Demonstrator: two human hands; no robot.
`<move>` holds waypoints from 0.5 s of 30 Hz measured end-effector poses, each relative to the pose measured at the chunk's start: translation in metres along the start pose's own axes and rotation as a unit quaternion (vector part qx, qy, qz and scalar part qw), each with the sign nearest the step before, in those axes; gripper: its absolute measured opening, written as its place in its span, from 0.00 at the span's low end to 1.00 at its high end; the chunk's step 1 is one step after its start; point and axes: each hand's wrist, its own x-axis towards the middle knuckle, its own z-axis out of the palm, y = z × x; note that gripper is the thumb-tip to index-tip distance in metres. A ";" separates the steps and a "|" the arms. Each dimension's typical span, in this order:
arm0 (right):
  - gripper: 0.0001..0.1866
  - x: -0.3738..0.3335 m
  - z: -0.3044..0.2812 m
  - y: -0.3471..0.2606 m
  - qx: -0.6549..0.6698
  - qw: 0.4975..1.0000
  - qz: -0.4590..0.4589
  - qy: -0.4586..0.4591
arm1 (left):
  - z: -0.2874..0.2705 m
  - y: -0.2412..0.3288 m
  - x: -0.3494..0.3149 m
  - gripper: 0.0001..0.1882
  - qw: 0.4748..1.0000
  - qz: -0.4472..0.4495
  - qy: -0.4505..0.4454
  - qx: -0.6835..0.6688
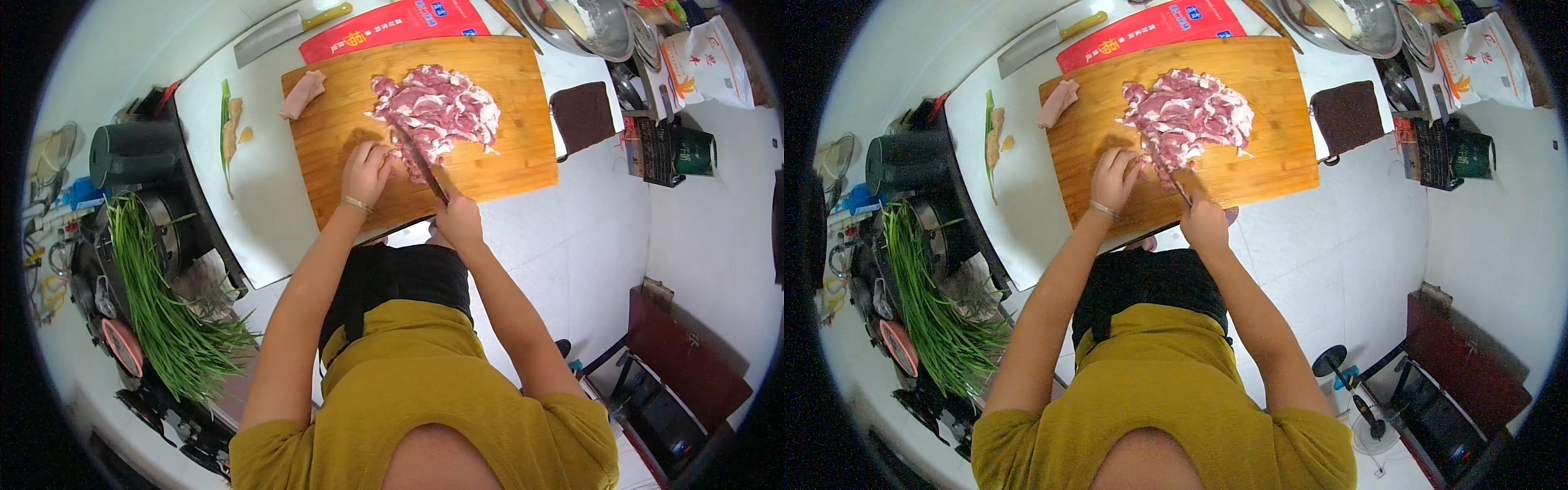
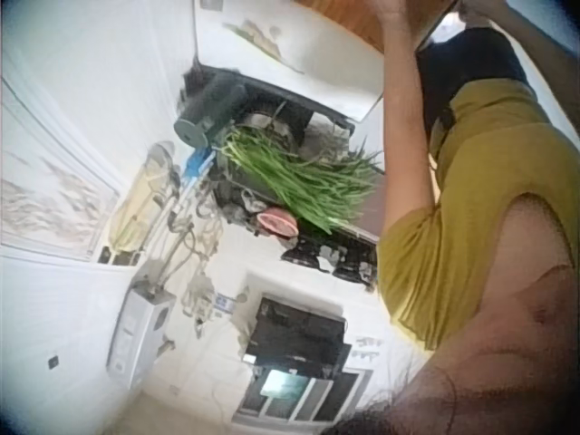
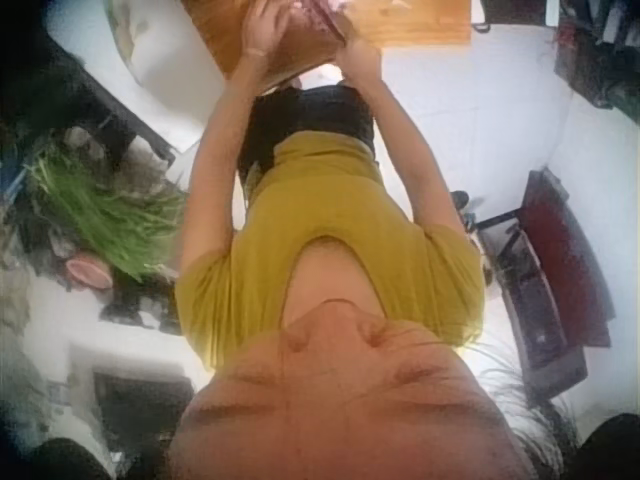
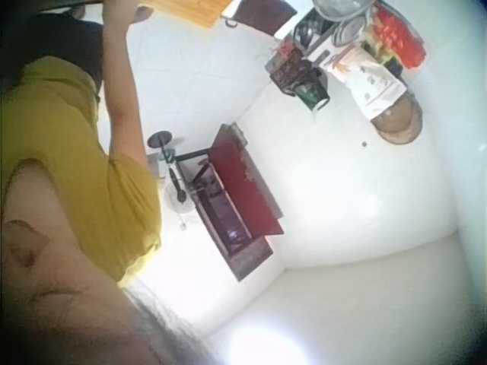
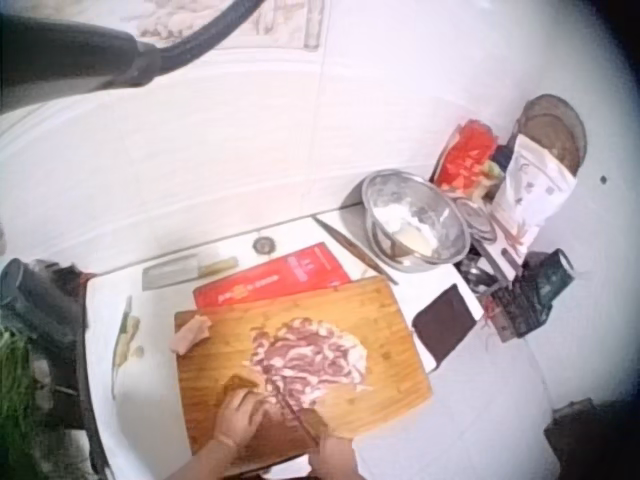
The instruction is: The person slices raw meat into thin strips on a wooden cutting board using a large knife. They repeatedly cut the meat, occasionally adjusting the pile with their left hand to maintain a steady workflow.
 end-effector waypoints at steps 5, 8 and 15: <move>0.14 0.003 -0.014 0.026 0.069 0.996 0.014 0.053 | 0.034 0.018 0.039 0.13 0.995 0.074 -0.060 0.025; 0.14 0.006 -0.028 0.029 0.094 0.993 0.049 0.046 | 0.053 0.022 0.045 0.16 0.987 0.061 -0.103 0.105; 0.16 0.011 -0.039 0.036 0.072 0.996 0.047 0.035 | 0.027 0.035 0.038 0.23 0.994 -0.060 -0.009 0.089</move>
